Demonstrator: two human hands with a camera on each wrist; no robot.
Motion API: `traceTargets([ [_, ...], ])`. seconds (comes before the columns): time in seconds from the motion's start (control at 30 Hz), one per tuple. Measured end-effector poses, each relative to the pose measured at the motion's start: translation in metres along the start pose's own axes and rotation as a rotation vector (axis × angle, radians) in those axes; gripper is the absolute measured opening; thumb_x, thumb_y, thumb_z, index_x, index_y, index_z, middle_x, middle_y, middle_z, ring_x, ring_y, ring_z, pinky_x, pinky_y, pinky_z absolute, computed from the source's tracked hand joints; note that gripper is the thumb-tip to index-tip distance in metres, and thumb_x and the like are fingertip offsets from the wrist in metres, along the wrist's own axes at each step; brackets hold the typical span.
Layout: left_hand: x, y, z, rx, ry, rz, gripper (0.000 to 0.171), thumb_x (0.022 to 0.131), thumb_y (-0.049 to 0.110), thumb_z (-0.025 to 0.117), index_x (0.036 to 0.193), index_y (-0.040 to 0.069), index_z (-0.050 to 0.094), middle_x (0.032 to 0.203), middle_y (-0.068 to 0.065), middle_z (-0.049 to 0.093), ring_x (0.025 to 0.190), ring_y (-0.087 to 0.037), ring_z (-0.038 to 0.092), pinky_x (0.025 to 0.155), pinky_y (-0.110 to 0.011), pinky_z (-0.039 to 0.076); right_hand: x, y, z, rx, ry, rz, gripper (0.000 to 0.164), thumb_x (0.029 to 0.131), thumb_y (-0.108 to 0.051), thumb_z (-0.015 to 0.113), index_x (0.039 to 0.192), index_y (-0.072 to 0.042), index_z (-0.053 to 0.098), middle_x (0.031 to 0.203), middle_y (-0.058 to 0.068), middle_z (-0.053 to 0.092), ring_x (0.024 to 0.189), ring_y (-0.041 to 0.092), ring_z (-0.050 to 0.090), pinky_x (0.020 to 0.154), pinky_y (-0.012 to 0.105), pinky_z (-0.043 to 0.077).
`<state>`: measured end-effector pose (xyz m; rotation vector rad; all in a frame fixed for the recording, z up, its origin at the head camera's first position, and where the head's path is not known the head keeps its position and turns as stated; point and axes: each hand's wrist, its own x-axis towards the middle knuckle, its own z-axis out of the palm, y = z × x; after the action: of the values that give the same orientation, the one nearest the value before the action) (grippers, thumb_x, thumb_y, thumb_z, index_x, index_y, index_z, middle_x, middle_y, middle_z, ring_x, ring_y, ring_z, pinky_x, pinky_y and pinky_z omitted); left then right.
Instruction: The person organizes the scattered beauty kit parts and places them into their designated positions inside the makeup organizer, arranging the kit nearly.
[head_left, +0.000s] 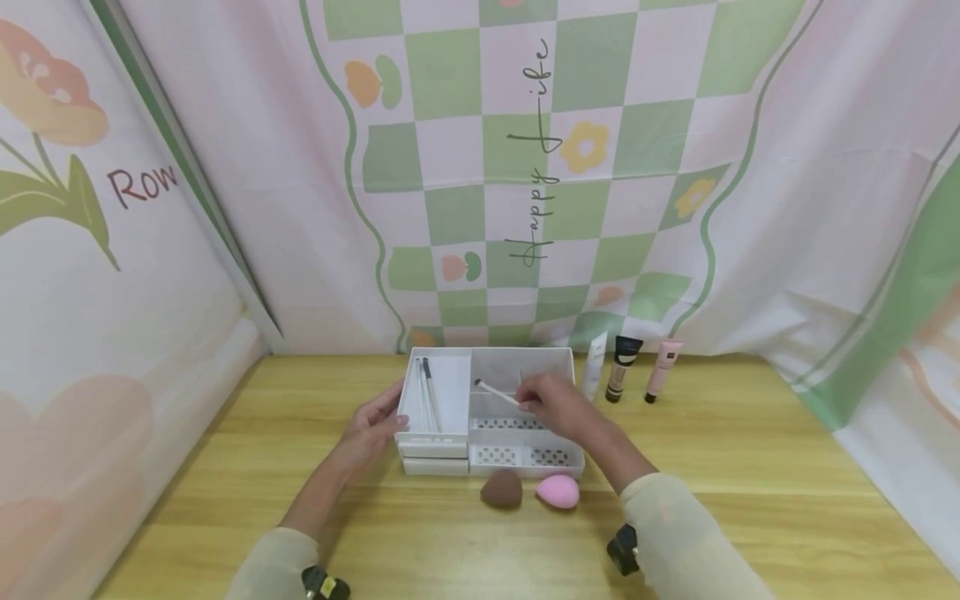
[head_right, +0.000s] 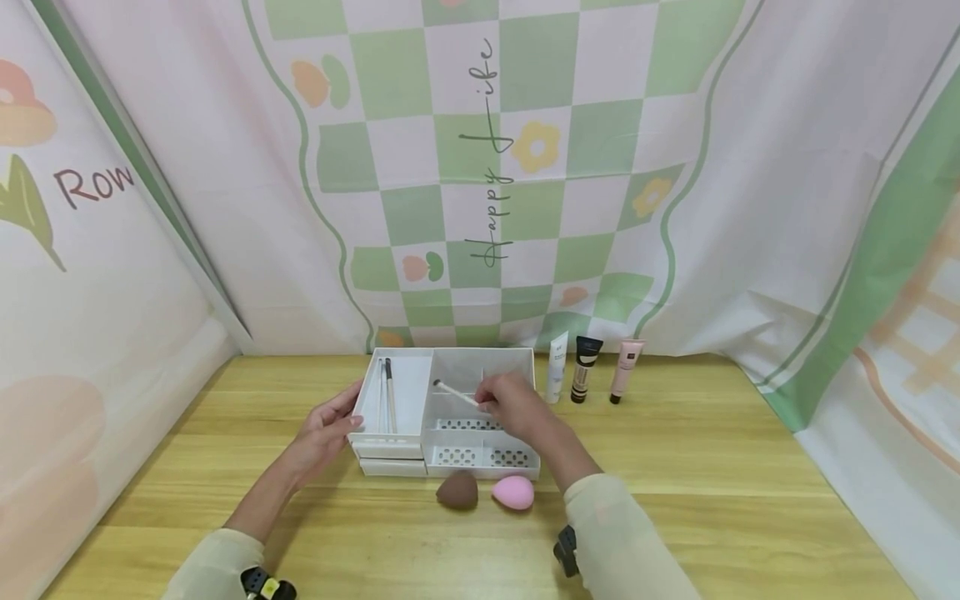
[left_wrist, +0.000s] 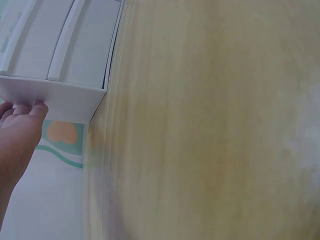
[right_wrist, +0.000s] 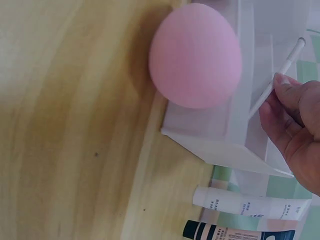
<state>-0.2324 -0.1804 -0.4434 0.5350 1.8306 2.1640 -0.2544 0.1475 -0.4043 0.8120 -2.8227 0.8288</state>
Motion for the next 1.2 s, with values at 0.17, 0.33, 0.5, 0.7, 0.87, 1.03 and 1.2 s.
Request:
traceTargets([
  [0.17,0.0,-0.001,-0.001,0.005,-0.002,-0.002,0.072,0.098,-0.003,0.048,0.16,-0.005,0.01,0.172,-0.02,0.001,0.16,-0.037,0.002,0.112,-0.01,0.036,-0.002,0.003,0.005,-0.046,-0.01,-0.04,0.013,0.084,0.003,0.071,0.093,-0.004,0.077,0.086,0.007,0.077,0.081,0.018,0.07,0.076,0.033,0.063],
  [0.33,0.0,0.0,-0.001,0.011,-0.006,0.0,0.073,0.098,-0.002,0.048,0.16,-0.004,0.01,0.172,-0.019,0.001,0.16,-0.038,0.002,0.113,-0.01,0.036,-0.002,0.007,0.009,-0.092,-0.029,-0.091,0.011,0.084,0.003,0.07,0.085,-0.005,0.077,0.076,0.004,0.075,0.07,0.01,0.063,0.067,0.025,0.058],
  [0.5,0.0,0.0,-0.001,0.016,-0.011,0.002,0.073,0.098,-0.002,0.048,0.16,-0.004,0.01,0.172,-0.019,0.0,0.16,-0.038,0.002,0.113,-0.01,0.035,-0.003,0.009,0.012,-0.109,-0.058,-0.111,0.016,0.084,0.006,0.068,0.074,-0.006,0.073,0.067,0.002,0.068,0.063,0.006,0.052,0.06,0.02,0.049],
  [0.7,0.0,-0.002,-0.003,0.013,-0.019,0.01,0.072,0.098,-0.002,0.048,0.159,-0.006,0.01,0.171,-0.02,0.0,0.16,-0.039,0.002,0.113,-0.01,0.035,-0.005,0.01,0.015,-0.153,-0.079,-0.125,0.016,0.083,0.006,0.07,0.084,-0.008,0.078,0.081,0.003,0.076,0.078,0.016,0.068,0.074,0.031,0.061],
  [0.87,0.001,-0.001,-0.002,0.01,-0.015,0.006,0.073,0.098,-0.002,0.049,0.159,-0.006,0.011,0.172,-0.02,0.002,0.16,-0.038,0.003,0.113,-0.011,0.036,-0.006,0.009,0.013,-0.157,-0.107,-0.117,0.019,0.085,0.006,0.069,0.09,-0.008,0.079,0.089,0.005,0.079,0.088,0.023,0.073,0.082,0.037,0.063],
  [1.03,0.0,0.0,-0.001,0.007,-0.012,0.002,0.072,0.098,-0.002,0.049,0.159,-0.006,0.011,0.172,-0.02,0.001,0.16,-0.037,0.003,0.113,-0.011,0.036,-0.004,0.012,0.012,-0.132,-0.12,-0.132,0.017,0.086,0.004,0.07,0.091,-0.008,0.08,0.091,0.007,0.079,0.089,0.024,0.074,0.083,0.037,0.063],
  [1.2,0.0,0.0,-0.001,0.016,-0.008,0.001,0.072,0.098,-0.002,0.049,0.159,-0.006,0.011,0.172,-0.02,0.002,0.16,-0.038,0.002,0.113,-0.01,0.035,-0.003,0.014,0.013,-0.12,-0.122,-0.162,0.015,0.086,0.003,0.071,0.091,-0.008,0.08,0.089,0.006,0.08,0.087,0.022,0.074,0.081,0.034,0.063],
])
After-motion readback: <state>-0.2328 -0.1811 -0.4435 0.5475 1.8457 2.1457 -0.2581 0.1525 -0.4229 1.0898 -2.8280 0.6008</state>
